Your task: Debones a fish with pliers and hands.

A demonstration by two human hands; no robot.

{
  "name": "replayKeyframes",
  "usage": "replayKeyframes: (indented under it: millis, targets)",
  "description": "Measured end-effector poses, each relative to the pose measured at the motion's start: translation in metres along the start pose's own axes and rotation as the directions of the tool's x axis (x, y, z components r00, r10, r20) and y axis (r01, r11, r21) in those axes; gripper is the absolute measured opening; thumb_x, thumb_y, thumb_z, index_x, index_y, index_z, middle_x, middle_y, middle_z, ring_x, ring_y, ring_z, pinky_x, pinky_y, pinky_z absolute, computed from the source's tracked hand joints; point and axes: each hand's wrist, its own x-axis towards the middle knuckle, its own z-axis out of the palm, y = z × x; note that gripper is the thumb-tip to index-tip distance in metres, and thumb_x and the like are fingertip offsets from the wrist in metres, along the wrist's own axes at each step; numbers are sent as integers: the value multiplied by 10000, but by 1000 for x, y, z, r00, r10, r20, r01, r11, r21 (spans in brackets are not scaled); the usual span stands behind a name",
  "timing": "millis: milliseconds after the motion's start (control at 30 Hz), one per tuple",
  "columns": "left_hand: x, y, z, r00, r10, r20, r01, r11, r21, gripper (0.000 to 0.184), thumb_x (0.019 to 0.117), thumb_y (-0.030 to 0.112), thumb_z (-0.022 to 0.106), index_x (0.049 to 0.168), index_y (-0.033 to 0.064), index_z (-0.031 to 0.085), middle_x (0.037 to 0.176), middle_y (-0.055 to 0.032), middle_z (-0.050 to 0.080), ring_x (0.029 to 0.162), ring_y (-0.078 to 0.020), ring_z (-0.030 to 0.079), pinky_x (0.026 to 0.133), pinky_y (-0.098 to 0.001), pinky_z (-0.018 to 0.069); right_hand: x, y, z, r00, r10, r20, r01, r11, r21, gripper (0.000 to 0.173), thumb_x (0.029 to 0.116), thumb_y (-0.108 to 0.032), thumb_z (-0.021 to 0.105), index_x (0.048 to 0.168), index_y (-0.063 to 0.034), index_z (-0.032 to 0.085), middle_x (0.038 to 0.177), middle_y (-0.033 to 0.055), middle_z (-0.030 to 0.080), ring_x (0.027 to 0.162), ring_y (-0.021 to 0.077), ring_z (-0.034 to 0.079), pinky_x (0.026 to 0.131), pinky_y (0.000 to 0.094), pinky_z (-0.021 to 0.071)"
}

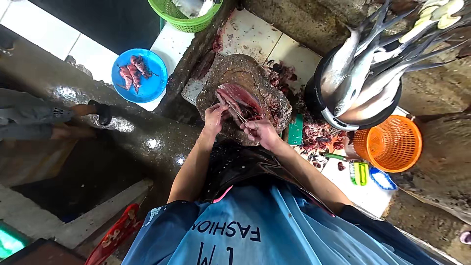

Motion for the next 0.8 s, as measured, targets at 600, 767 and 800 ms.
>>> replayKeyframes:
  millis: [600, 767, 800]
  targets:
    - [8, 16, -9, 999, -11, -46, 22, 968, 250, 280, 950, 126, 723, 1121, -87, 659, 943, -196, 727, 808, -268, 730, 756, -440, 634, 6, -4, 8, 981, -185, 55, 81, 139, -987, 492, 886, -271, 680, 1338, -75, 673, 1254, 177, 696, 1135, 386, 674, 967, 613, 519]
    - [11, 18, -6, 1000, 22, -10, -17, 951, 307, 228, 913, 73, 742, 1070, -82, 685, 958, -187, 727, 835, -260, 727, 769, -440, 630, 8, -15, 14, 992, -113, 61, 61, -2, -998, 477, 895, -274, 639, 1329, -79, 667, 1268, 159, 686, 1128, 360, 671, 1014, 611, 461]
    - [11, 21, -5, 1000, 22, -12, -17, 949, 314, 234, 913, 68, 745, 1079, -85, 685, 969, -192, 728, 846, -262, 730, 779, -438, 632, 9, -18, 16, 993, -106, 57, 57, 0, -998, 473, 896, -275, 642, 1323, -73, 669, 1268, 164, 685, 1134, 363, 667, 1025, 615, 449]
